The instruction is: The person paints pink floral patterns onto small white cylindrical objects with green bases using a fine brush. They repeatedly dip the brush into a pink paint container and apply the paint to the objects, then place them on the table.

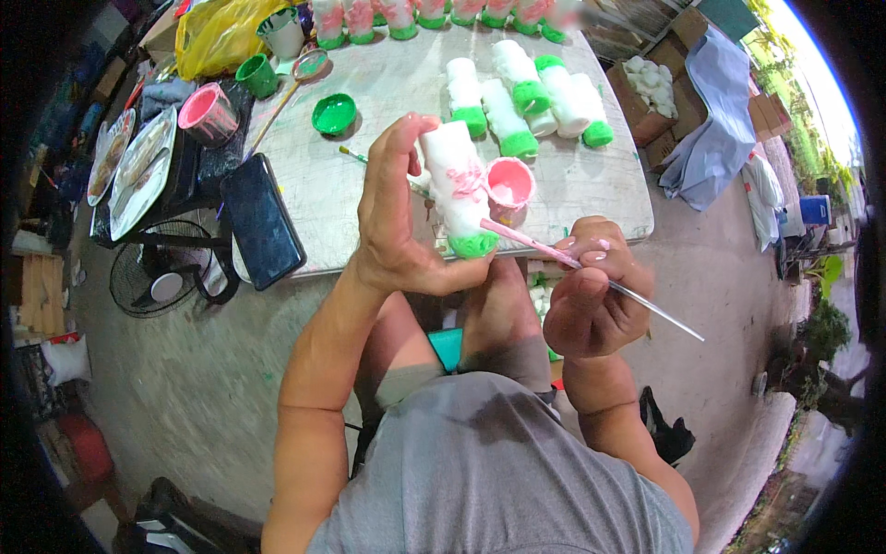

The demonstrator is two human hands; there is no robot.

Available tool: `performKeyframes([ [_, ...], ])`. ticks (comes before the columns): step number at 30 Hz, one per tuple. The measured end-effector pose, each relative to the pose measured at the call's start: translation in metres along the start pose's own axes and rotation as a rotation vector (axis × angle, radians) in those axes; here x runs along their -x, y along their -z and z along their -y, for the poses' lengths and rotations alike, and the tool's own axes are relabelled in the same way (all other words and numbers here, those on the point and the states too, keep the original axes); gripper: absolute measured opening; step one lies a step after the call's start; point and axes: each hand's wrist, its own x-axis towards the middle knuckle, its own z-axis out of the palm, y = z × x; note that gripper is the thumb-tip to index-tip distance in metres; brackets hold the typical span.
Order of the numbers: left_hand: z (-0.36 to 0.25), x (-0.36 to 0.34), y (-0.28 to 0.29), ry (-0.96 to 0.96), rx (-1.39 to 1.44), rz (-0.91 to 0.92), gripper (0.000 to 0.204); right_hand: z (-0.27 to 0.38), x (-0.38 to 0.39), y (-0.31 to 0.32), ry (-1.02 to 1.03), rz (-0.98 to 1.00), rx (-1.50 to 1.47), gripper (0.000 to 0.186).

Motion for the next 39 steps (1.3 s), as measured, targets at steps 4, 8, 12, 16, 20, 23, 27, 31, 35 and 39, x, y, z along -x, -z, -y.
performKeyframes([
  [4, -0.007, -0.003, 0.001, 0.049, -0.002, -0.029, 0.116, -0.003, 0.002, -0.004, 0.017, 0.001, 0.029, 0.025],
  [8, -0.007, -0.006, 0.001, -0.026, -0.055, -0.030, 0.113, -0.006, 0.000, -0.005, 0.031, 0.017, 0.035, 0.023],
  [12, -0.004, -0.006, 0.000, -0.070, -0.052, -0.047, 0.111, -0.004, 0.001, -0.013, 0.042, -0.033, -0.009, 0.013],
  [16, -0.008, -0.008, 0.001, -0.052, -0.058, -0.049, 0.109, -0.007, -0.001, -0.013, 0.045, -0.022, -0.018, 0.013],
  [20, -0.009, -0.009, 0.002, -0.054, -0.081, -0.039, 0.110, -0.002, -0.004, -0.014, -0.018, 0.017, 0.070, 0.028],
  [23, -0.009, -0.009, 0.001, -0.047, -0.083, -0.044, 0.109, -0.008, 0.002, -0.015, -0.019, -0.068, 0.043, 0.028],
  [27, -0.010, -0.009, 0.002, -0.039, -0.085, -0.037, 0.108, -0.005, 0.000, -0.015, -0.007, -0.064, 0.027, 0.027],
  [31, -0.011, -0.009, 0.002, -0.042, -0.096, -0.035, 0.108, -0.005, -0.001, -0.014, 0.002, -0.036, 0.043, 0.025],
  [35, -0.011, -0.011, 0.002, -0.035, -0.104, -0.022, 0.109, -0.005, 0.001, -0.014, -0.027, -0.088, 0.030, 0.023],
  [39, -0.010, -0.010, 0.001, -0.057, -0.106, -0.040, 0.109, -0.006, -0.002, -0.016, 0.027, -0.066, 0.024, 0.023],
])
